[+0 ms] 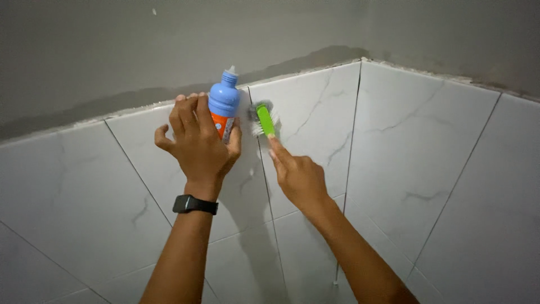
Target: Scrubbing the grout and surface of bathroom wall tiles using a brush and cleaning solution.
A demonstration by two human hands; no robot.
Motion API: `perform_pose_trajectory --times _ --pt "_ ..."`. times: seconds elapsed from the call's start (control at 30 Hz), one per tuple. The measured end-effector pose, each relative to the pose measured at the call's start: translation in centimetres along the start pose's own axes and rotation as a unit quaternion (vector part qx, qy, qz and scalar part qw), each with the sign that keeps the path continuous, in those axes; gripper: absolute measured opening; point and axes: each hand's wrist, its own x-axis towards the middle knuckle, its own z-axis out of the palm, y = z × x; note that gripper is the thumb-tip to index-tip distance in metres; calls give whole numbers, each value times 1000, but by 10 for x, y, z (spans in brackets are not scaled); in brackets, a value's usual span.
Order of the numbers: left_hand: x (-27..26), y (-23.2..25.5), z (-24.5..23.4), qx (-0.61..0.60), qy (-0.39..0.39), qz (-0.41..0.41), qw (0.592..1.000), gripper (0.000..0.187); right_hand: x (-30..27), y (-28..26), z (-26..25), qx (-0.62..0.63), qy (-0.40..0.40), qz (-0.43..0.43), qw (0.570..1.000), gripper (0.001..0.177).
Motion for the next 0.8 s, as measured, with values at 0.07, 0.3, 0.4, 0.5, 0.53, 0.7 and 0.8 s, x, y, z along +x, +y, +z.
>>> perform_pose_trajectory --times 0.07,0.3,0.4,0.5,0.53,0.7,0.8 --pt "-3 -2 3 -14 12 21 1000 73 -7 -10 -3 -46 22 -122 991 50" --pt "-5 2 -1 -31 -8 -10 999 70 21 72 -50 73 116 36 990 39" --pt "-1 3 1 -17 6 -18 1000 68 24 62 -56 188 129 105 968 46" --pt "-4 1 0 -24 17 6 1000 75 11 31 -29 131 152 -37 979 43" --pt "-3 3 -2 -36 10 -6 999 73 5 16 -20 103 101 7 990 41" --pt "0 3 -3 -23 5 -16 1000 74 -2 2 16 8 130 -166 977 48" --pt "-2 1 -2 -7 -1 -21 1000 70 4 13 -1 -41 126 -156 979 50"
